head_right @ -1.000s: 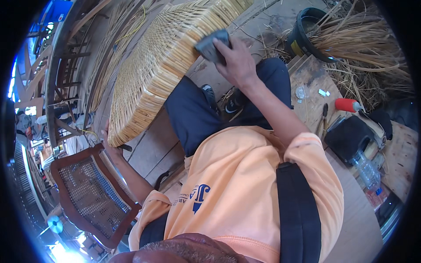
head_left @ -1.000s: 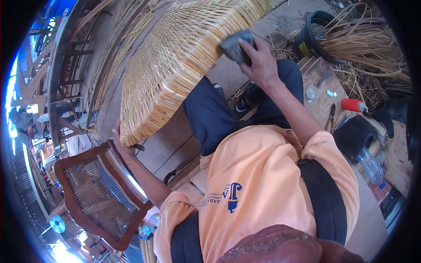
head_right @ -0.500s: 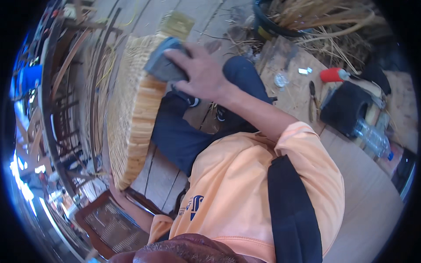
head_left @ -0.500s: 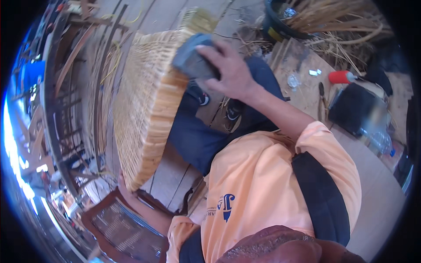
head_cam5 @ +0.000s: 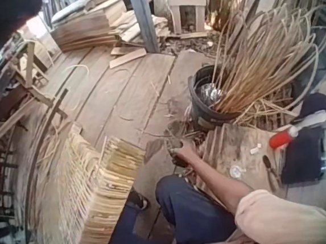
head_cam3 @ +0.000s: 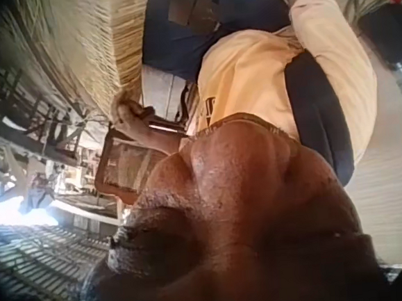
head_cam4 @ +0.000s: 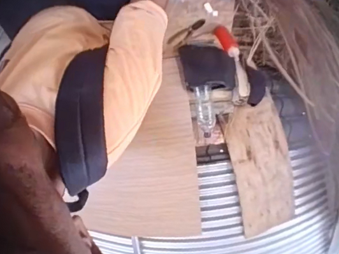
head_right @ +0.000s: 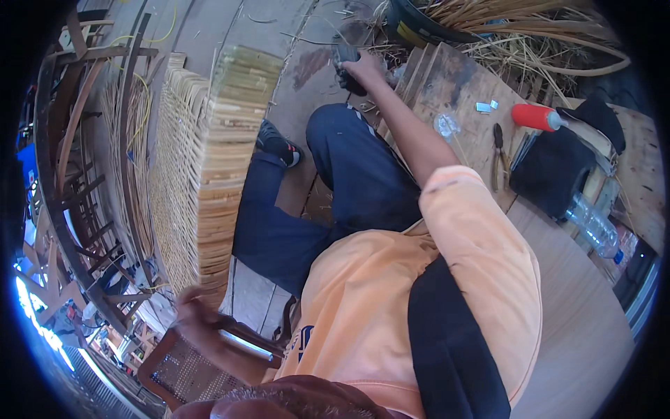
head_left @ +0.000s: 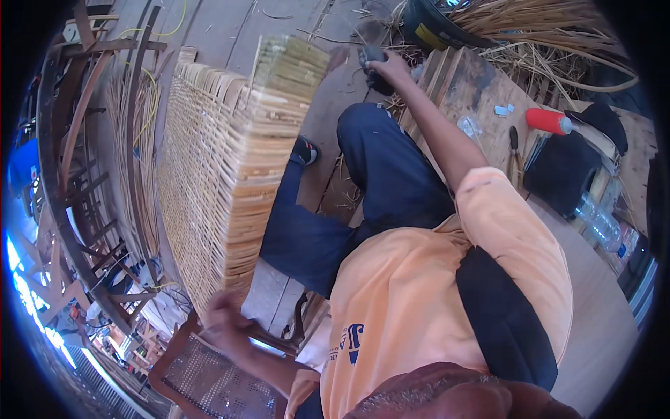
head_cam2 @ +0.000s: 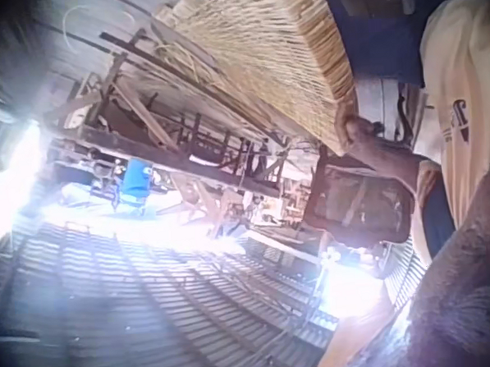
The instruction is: Weaving and finishing a bamboo chair seat component using hand tools.
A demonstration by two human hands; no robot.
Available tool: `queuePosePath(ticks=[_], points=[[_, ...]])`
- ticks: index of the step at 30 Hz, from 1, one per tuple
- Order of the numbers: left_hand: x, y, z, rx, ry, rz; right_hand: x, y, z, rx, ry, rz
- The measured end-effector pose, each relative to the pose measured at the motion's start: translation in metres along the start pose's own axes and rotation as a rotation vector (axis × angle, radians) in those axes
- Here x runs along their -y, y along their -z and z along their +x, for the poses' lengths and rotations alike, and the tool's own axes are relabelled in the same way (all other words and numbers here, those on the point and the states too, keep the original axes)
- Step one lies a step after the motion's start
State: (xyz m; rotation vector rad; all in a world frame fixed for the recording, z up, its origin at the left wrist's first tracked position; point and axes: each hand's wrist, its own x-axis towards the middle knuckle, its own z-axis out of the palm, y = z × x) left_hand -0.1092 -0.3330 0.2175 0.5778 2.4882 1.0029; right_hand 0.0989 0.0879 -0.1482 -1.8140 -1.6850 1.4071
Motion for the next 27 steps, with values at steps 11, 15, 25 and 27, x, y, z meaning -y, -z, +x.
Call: queuePosePath(ticks=[11, 15, 25, 27], points=[[0.080, -0.145, -0.023, 0.356, 0.717, -0.998, -0.005, -0.034, 0.000, -0.237, -0.248, -0.255], [0.060, -0.163, -0.030, 0.705, 0.594, -0.432, -0.010, -0.012, -0.044, -0.087, 0.184, 0.018], [0.074, -0.193, -0.015, 0.900, 0.661, -0.240, -0.019, 0.063, -0.173, -0.129, 0.352, 0.218], [0.080, -0.200, -0.012, 0.852, 0.745, -0.359, -0.024, 0.062, -0.177, -0.183, 0.345, 0.273]])
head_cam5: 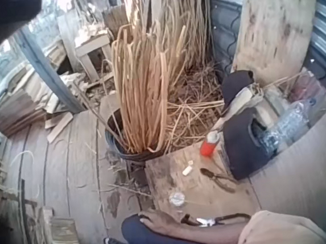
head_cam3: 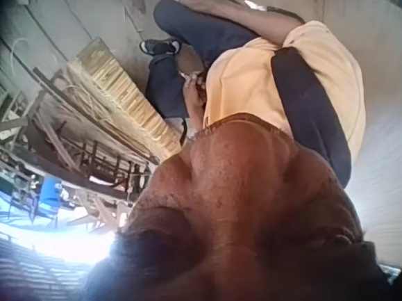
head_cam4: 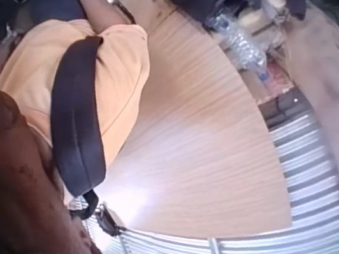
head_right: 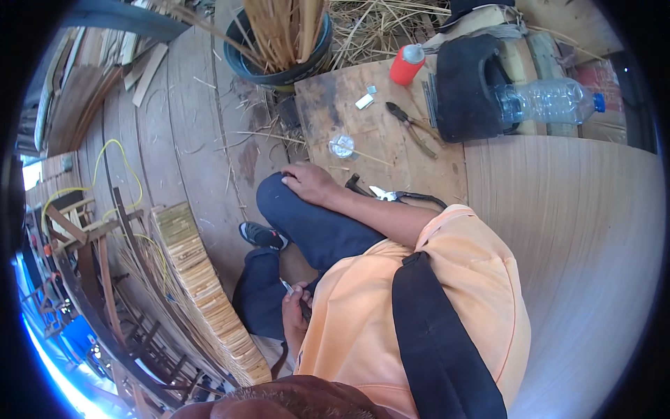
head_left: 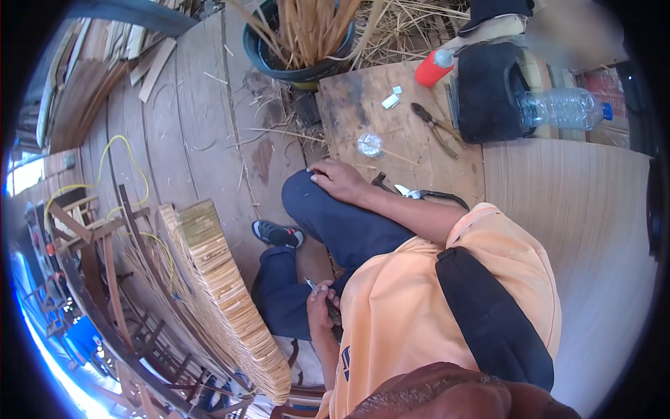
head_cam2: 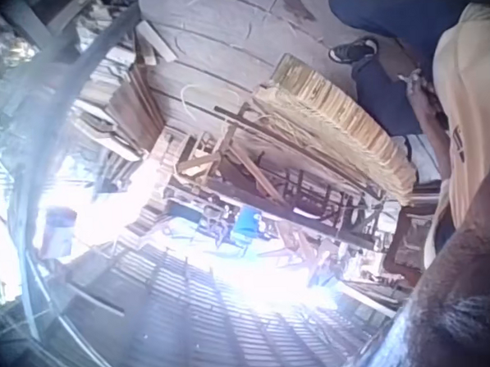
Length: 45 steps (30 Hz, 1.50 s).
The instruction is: Weaving and finishing a bamboo chair seat component using hand tools.
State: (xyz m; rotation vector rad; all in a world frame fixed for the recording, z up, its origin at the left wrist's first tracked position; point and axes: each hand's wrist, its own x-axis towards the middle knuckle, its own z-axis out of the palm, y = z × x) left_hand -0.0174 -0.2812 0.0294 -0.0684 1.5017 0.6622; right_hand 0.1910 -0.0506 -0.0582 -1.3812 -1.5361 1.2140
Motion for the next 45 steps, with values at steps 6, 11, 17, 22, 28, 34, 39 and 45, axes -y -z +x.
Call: queuePosePath(ticks=[6, 11, 17, 22, 28, 34, 39, 45], points=[[-0.020, -0.014, 0.022, -0.036, -0.060, -0.130, -0.010, -0.003, 0.003, -0.019, 0.109, -0.005], [-0.038, -0.034, 0.054, 0.004, -0.084, -0.227, -0.009, 0.007, 0.007, 0.013, 0.099, 0.019], [-0.056, -0.058, 0.082, -0.021, -0.129, -0.076, -0.007, 0.015, 0.010, 0.011, -0.076, 0.068], [-0.044, -0.058, 0.093, -0.081, -0.170, -0.008, 0.002, 0.047, 0.021, -0.290, -0.019, 0.203], [-0.002, -0.039, 0.115, -0.157, -0.161, 0.099, 0.050, 0.143, 0.040, -0.641, 0.060, 0.271], [-0.002, -0.061, 0.096, -0.366, -0.555, 0.678, 0.072, 0.182, 0.072, -0.451, 0.412, 0.286], [0.006, -0.047, 0.108, -0.318, -0.515, 0.644, 0.104, 0.186, 0.062, -0.406, 0.396, 0.115], [0.001, -0.040, 0.121, -0.317, -0.507, 0.522, 0.099, 0.182, 0.067, -0.377, 0.164, 0.467]])
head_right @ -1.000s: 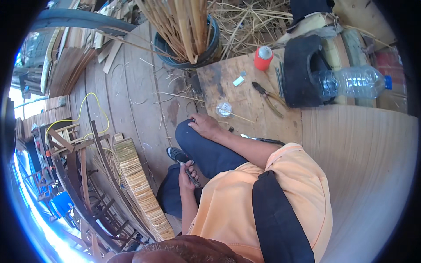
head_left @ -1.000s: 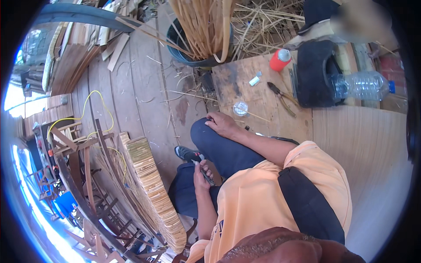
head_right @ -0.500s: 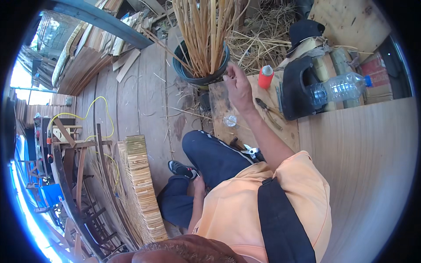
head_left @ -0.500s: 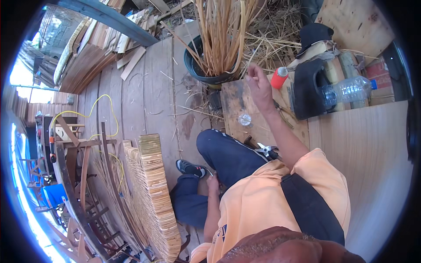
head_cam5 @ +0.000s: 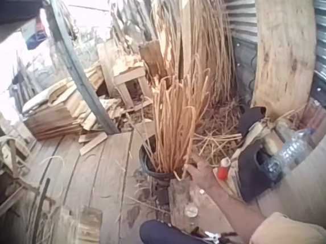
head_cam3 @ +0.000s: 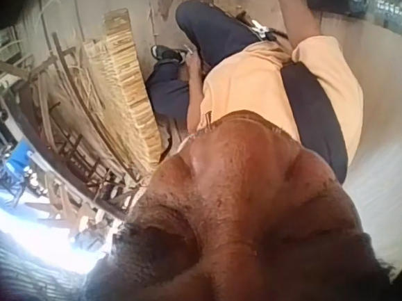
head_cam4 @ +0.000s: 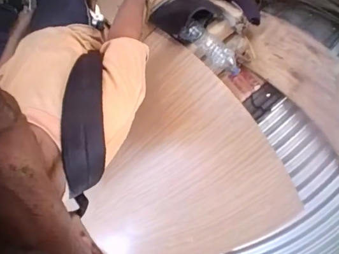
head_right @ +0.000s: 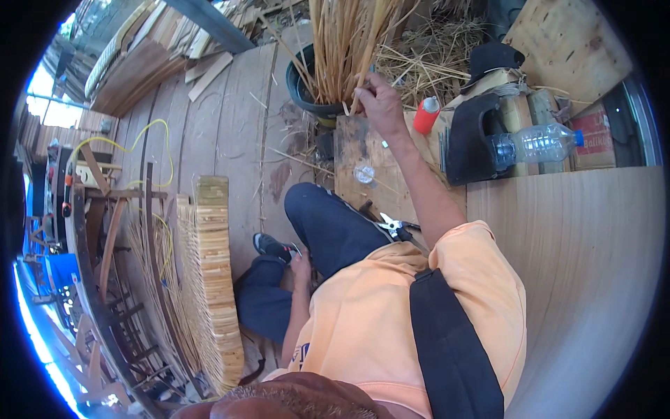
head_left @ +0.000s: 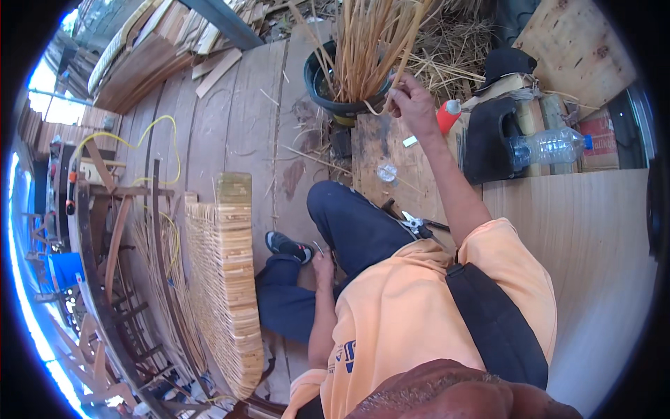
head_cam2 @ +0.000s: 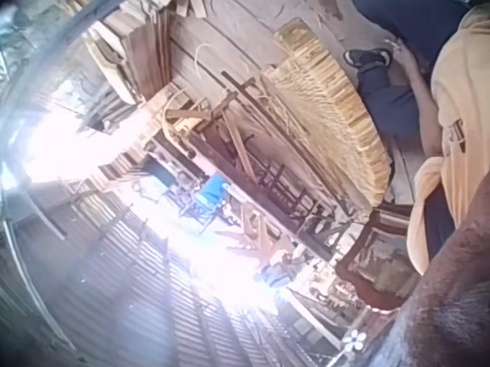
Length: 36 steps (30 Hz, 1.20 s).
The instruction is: Weaving and finishing a bamboo chair seat component using hand tools.
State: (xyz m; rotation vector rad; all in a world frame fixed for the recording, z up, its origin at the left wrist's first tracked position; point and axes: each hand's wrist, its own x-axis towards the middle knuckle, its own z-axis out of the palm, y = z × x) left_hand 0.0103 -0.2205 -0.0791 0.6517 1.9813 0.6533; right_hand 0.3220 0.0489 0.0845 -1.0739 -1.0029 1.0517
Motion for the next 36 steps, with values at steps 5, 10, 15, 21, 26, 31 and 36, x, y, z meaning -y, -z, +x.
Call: queuePosePath(ticks=[5, 10, 15, 21, 26, 31, 36], points=[[-0.013, 0.008, 0.001, 0.022, -0.011, -0.218, -0.020, 0.012, 0.007, -0.077, -0.147, -0.028], [-0.064, 0.009, -0.004, -0.038, -0.270, -0.277, -0.013, 0.020, -0.007, 0.045, -0.033, 0.024], [-0.155, -0.001, -0.023, 0.039, -0.698, -0.099, 0.018, 0.025, -0.036, 0.023, 0.197, -0.072], [-0.266, -0.041, -0.075, 0.145, -1.165, -0.154, 0.127, 0.001, -0.098, 0.083, 0.480, 0.171], [-0.298, -0.094, -0.073, 0.363, -1.425, -0.018, 0.143, -0.007, -0.092, 0.335, 0.555, 0.269], [-0.260, -0.081, -0.112, 0.557, -1.108, 0.069, 0.123, 0.017, -0.059, 0.285, 0.069, 0.509], [-0.284, -0.034, -0.173, 0.550, -1.235, -0.044, 0.048, 0.044, -0.044, 0.015, -0.204, 0.296]])
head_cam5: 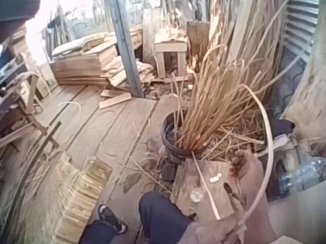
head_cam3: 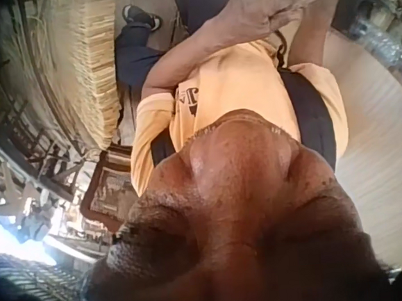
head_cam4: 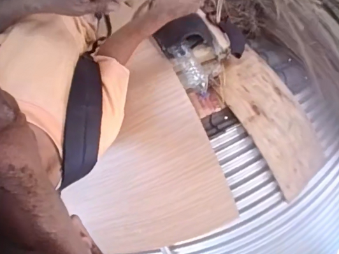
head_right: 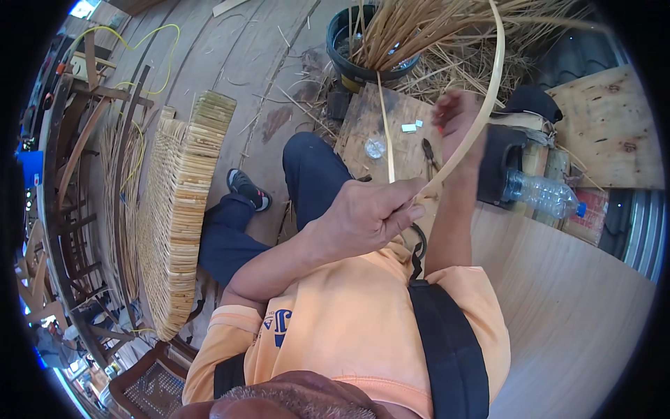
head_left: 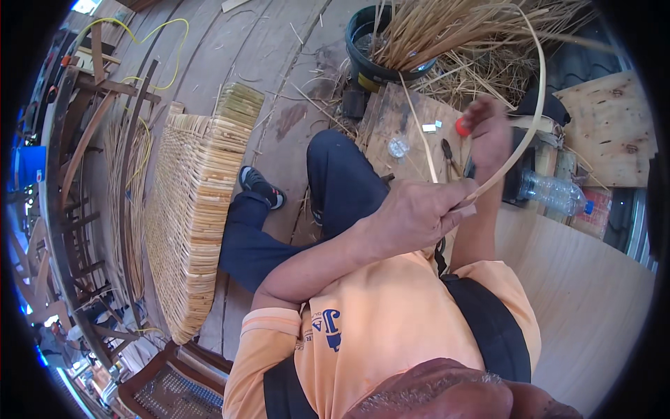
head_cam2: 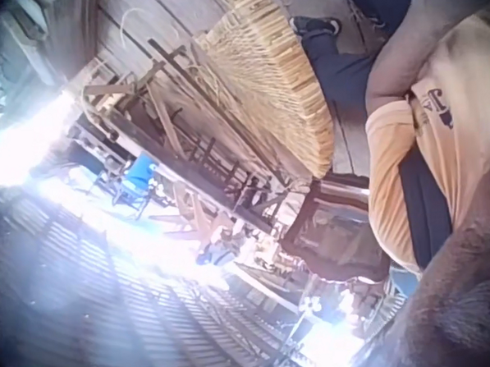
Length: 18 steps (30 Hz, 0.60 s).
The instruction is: Weaving and finishing a bamboo chair seat component using hand tools.
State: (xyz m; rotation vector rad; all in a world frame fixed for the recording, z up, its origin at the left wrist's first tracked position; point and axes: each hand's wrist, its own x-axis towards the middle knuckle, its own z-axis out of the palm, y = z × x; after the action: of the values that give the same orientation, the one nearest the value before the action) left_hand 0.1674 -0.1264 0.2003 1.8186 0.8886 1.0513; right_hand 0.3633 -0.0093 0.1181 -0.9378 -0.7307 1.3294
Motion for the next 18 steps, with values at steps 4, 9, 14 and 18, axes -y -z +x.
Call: queuePosePath(ticks=[4, 9, 14, 18], points=[[0.017, -0.004, -0.011, -0.038, -0.100, 0.084, -0.042, 0.001, -0.015, -0.116, -0.066, -0.049], [0.046, 0.005, -0.038, 0.120, 0.328, 0.037, -0.004, -0.020, -0.019, 0.158, -0.028, 0.149], [0.079, 0.006, -0.082, 0.325, 0.293, 0.281, 0.035, -0.042, -0.004, 0.423, -0.058, 0.329], [0.078, 0.013, -0.107, 0.415, 0.297, 0.221, 0.029, -0.027, 0.045, 0.439, -0.172, 0.437]])
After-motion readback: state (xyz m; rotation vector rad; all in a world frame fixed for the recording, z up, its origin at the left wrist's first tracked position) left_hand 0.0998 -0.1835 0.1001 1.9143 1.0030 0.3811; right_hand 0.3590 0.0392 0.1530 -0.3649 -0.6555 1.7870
